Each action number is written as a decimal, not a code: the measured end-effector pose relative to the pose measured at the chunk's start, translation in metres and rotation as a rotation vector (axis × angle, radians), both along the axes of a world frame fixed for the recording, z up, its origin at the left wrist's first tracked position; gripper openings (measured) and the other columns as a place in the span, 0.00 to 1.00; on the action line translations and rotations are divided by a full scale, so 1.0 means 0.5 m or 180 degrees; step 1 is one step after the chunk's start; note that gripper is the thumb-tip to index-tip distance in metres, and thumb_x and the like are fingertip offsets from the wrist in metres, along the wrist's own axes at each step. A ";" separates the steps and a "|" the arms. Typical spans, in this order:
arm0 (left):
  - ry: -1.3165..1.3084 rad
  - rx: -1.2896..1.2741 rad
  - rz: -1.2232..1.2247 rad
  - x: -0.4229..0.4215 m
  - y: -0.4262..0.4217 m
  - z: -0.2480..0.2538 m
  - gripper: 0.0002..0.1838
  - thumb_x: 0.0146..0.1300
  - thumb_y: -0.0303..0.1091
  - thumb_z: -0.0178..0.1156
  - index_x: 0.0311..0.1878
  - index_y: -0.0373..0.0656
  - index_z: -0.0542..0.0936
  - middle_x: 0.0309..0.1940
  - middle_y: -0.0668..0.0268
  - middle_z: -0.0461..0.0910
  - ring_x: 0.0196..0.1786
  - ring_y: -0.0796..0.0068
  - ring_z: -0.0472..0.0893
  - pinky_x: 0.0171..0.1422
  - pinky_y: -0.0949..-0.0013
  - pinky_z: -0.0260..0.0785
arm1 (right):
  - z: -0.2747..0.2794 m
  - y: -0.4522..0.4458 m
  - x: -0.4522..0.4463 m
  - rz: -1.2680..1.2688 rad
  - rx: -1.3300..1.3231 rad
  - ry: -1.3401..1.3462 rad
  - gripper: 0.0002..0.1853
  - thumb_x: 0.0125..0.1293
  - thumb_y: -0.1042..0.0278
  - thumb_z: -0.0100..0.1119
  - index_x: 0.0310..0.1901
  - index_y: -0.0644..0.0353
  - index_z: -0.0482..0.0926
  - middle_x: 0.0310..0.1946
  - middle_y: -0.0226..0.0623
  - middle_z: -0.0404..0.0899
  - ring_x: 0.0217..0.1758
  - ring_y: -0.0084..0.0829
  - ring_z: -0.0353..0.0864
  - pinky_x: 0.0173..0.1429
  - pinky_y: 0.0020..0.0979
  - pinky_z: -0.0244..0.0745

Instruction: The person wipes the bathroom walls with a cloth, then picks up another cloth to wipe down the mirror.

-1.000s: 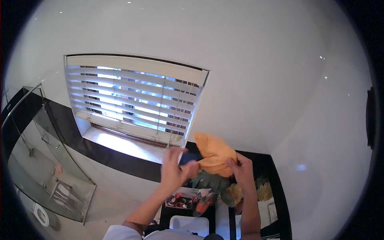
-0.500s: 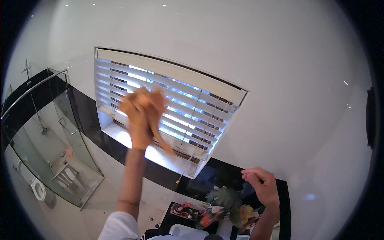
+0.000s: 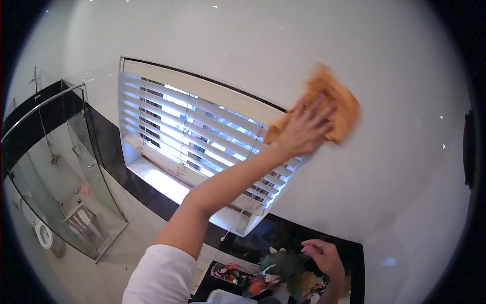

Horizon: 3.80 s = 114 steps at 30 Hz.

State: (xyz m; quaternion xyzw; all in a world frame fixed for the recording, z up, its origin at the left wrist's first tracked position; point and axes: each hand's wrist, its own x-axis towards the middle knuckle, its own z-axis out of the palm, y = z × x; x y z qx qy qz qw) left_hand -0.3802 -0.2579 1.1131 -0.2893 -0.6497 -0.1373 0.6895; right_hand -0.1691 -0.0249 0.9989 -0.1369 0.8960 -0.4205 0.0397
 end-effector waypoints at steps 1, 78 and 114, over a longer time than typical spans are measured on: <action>0.0284 -0.0261 0.0028 -0.002 0.014 -0.004 0.22 0.56 0.44 0.53 0.54 0.49 0.73 0.61 0.55 0.64 0.68 0.51 0.56 0.72 0.45 0.37 | 0.005 -0.014 -0.005 0.0041 0.0238 -0.0031 0.12 0.62 0.69 0.57 0.45 0.65 0.78 0.33 0.39 0.82 0.37 0.23 0.79 0.45 0.24 0.73; -0.0971 0.0915 0.1242 0.136 -0.212 0.024 0.45 0.43 0.58 0.68 0.64 0.50 0.64 0.62 0.46 0.60 0.65 0.40 0.57 0.65 0.41 0.50 | 0.303 0.093 -0.205 0.0257 -0.3851 0.3129 0.09 0.65 0.62 0.50 0.40 0.59 0.69 0.34 0.34 0.69 0.39 0.32 0.68 0.41 0.30 0.64; -0.0761 0.1429 0.0878 0.043 -0.411 0.012 0.64 0.40 0.77 0.54 0.70 0.37 0.46 0.69 0.37 0.35 0.72 0.39 0.34 0.72 0.45 0.30 | 0.406 -1.213 -0.461 0.1816 0.3063 0.6411 0.23 0.61 0.51 0.43 0.59 0.40 0.70 0.62 0.31 0.67 0.68 0.38 0.59 0.73 0.39 0.46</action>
